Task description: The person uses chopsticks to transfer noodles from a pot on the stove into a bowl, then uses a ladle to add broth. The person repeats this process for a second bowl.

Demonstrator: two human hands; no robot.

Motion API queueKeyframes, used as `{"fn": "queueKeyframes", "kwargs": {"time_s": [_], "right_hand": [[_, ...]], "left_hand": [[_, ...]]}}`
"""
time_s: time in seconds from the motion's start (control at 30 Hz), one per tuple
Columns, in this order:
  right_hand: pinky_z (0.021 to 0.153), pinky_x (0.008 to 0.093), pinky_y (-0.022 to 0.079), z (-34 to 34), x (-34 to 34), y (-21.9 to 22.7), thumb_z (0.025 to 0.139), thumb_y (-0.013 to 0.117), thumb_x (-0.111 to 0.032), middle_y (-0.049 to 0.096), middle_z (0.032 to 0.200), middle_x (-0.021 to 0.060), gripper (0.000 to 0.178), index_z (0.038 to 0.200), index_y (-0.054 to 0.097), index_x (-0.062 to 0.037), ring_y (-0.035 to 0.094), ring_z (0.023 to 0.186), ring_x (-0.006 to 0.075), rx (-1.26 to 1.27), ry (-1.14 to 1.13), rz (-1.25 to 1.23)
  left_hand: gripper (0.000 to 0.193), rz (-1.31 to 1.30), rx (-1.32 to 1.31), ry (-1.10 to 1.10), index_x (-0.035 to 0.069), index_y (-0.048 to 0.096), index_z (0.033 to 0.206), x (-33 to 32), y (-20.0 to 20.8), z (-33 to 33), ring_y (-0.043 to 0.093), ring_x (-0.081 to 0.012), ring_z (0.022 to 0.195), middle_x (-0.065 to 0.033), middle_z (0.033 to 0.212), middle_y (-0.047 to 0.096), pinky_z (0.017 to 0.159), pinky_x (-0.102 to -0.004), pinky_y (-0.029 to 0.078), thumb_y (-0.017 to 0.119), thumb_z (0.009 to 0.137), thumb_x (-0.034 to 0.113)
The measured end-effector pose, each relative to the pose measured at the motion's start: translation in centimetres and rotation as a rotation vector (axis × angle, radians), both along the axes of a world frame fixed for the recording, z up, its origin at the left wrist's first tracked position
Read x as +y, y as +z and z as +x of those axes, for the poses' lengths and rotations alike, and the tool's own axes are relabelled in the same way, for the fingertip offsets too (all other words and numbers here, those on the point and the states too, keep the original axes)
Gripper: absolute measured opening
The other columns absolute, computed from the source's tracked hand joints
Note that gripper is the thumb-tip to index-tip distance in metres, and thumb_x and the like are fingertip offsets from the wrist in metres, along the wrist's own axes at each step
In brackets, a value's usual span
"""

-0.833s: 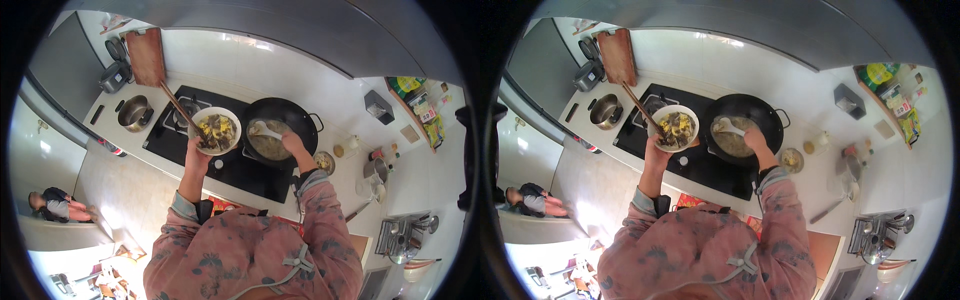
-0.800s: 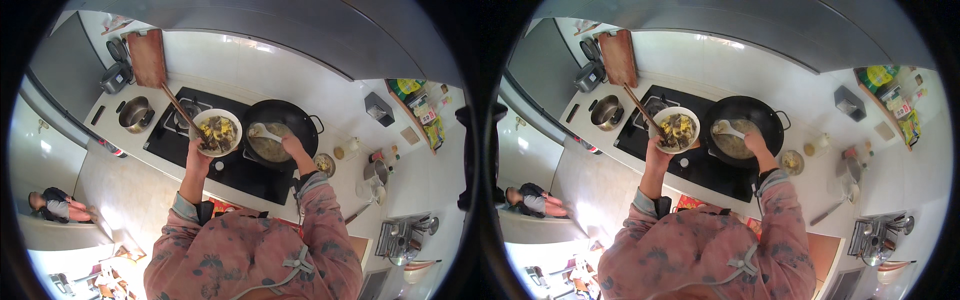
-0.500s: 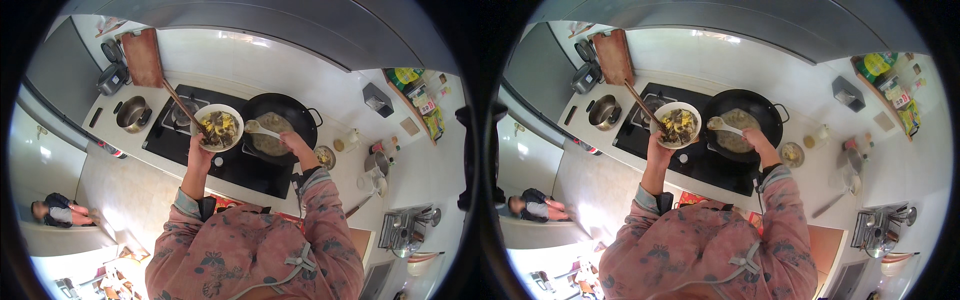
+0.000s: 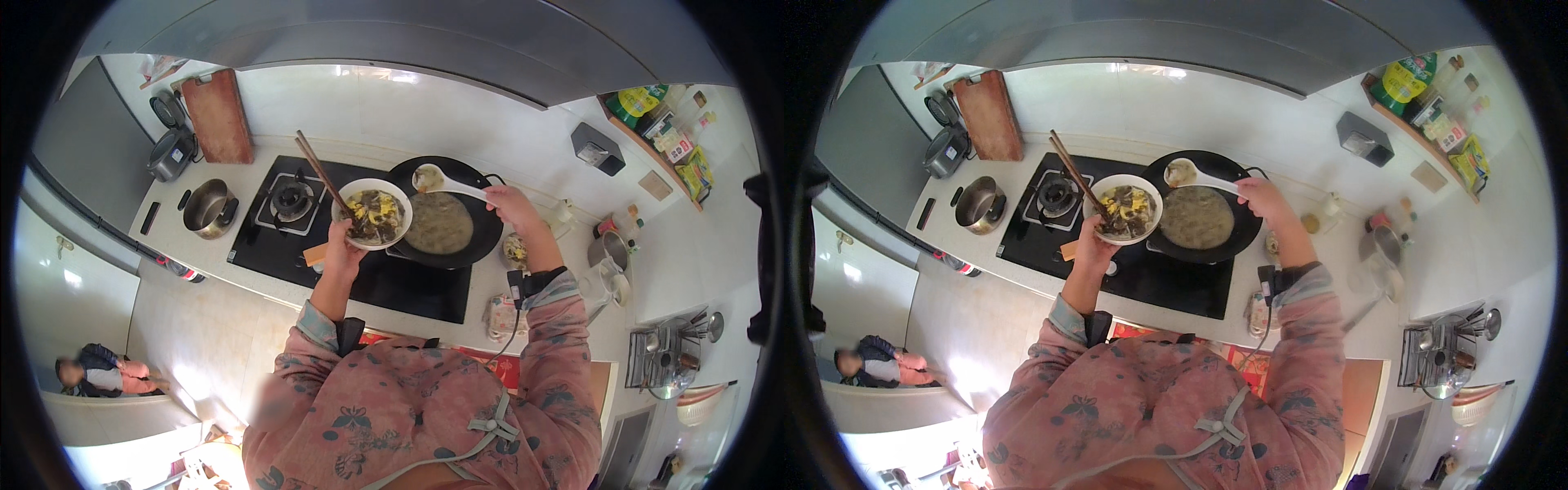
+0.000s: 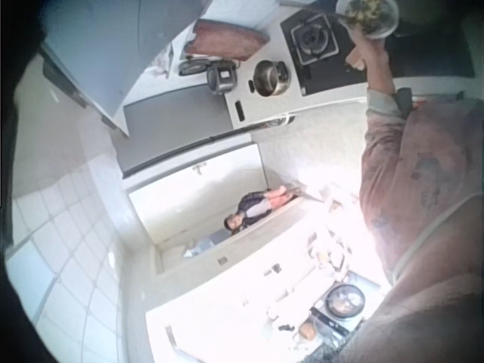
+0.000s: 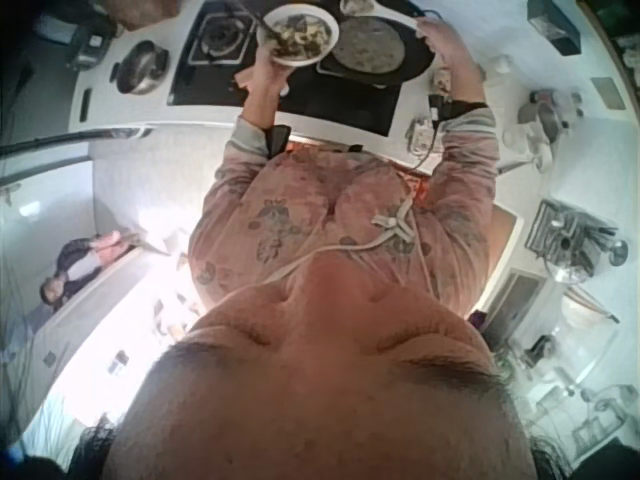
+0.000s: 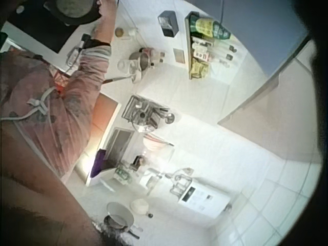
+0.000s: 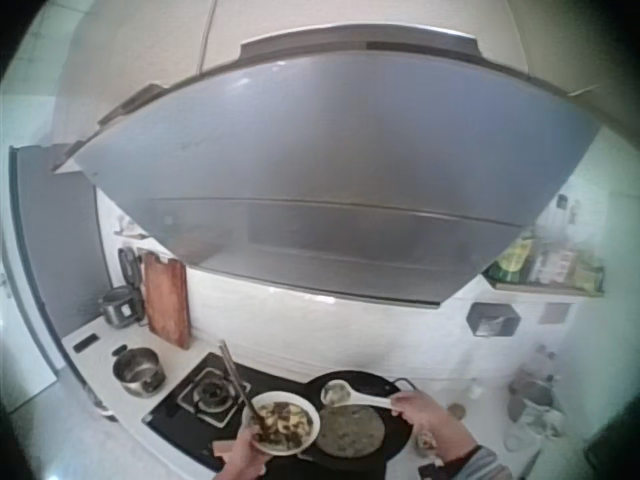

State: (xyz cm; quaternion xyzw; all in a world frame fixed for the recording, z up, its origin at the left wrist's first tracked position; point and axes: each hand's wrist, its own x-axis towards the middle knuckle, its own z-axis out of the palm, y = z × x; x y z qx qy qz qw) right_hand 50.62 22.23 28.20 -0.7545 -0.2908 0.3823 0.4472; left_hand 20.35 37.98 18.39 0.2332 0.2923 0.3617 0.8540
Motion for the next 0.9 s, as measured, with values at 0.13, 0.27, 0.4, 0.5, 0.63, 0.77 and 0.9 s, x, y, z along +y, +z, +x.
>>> {"fn": "queueKeyframes", "kwargs": {"time_s": [0.13,0.27,0.4,0.5,0.63,0.77,0.9], "right_hand": [[0.047,0.0231,0.036,-1.3,-0.3,3.8,0.084,0.051,-0.018,0.058,0.071,0.0015,0.022,0.097,0.062,-0.004,0.046,0.055,0.0093,-0.246,0.035,0.017],[0.059,0.0309,0.045,-1.9,-0.6,5.9,0.083,0.049,-0.017,0.062,0.075,0.0073,0.022,0.093,0.063,-0.0037,0.058,0.066,0.0208,-0.627,0.155,0.049],[0.065,0.0371,0.047,-3.7,-1.1,7.3,0.083,0.049,-0.014,0.061,0.079,0.0116,0.019,0.092,0.063,-0.0057,0.059,0.074,0.0295,-1.181,0.15,0.159],[0.064,0.0373,0.047,-5.4,-1.6,8.2,0.081,0.051,-0.011,0.059,0.078,0.0105,0.016,0.093,0.062,-0.0081,0.058,0.074,0.0293,-1.36,0.173,0.234],[0.061,0.0365,0.047,-6.3,-1.8,8.7,0.08,0.052,-0.009,0.056,0.076,0.008,0.018,0.096,0.061,-0.0108,0.058,0.071,0.0267,-1.586,0.314,0.333],[0.061,0.0371,0.048,-3.1,-2.0,7.2,0.08,0.051,-0.01,0.056,0.075,0.008,0.017,0.094,0.061,-0.0111,0.058,0.071,0.0271,-1.54,0.226,0.359],[0.065,0.0395,0.048,2.5,-1.8,2.5,0.081,0.049,-0.014,0.059,0.079,0.0113,0.015,0.086,0.062,-0.0091,0.059,0.076,0.0294,-1.443,0.005,0.062]], "left_hand": [[0.039,0.005,-0.002,-0.078,0.008,0.047,0.115,-0.1,0.3,1.7,0.054,-0.0246,0.104,-0.0098,0.113,0.055,0.089,-0.0423,0.045,0.053,0.083,0.029],[0.044,0.006,-0.046,-0.165,0.011,0.038,0.12,-1.1,0.9,4.6,0.053,-0.0242,0.104,-0.01,0.115,0.05,0.086,-0.0418,0.046,0.052,0.082,0.029],[0.042,0.0,-0.087,-0.199,0.011,0.039,0.118,-1.4,1.2,7.4,0.053,-0.025,0.103,-0.0104,0.115,0.05,0.086,-0.0442,0.046,0.052,0.082,0.03],[0.042,0.018,-0.077,-0.202,0.011,0.039,0.118,-1.5,1.2,7.8,0.054,-0.0248,0.103,-0.0107,0.116,0.05,0.085,-0.0434,0.047,0.052,0.083,0.03],[0.043,0.011,-0.077,-0.192,0.009,0.04,0.119,-1.5,1.4,7.3,0.053,-0.0254,0.106,-0.0108,0.118,0.05,0.087,-0.0429,0.047,0.051,0.083,0.029],[0.046,-0.004,-0.083,-0.134,0.005,0.041,0.122,-1.7,1.5,7.2,0.052,-0.0271,0.11,-0.0116,0.121,0.05,0.091,-0.0438,0.044,0.05,0.084,0.028],[0.045,-0.02,-0.118,-0.091,0.004,0.04,0.122,-1.4,1.0,6.3,0.052,-0.0273,0.11,-0.0122,0.122,0.05,0.09,-0.0441,0.045,0.049,0.084,0.026]]}}
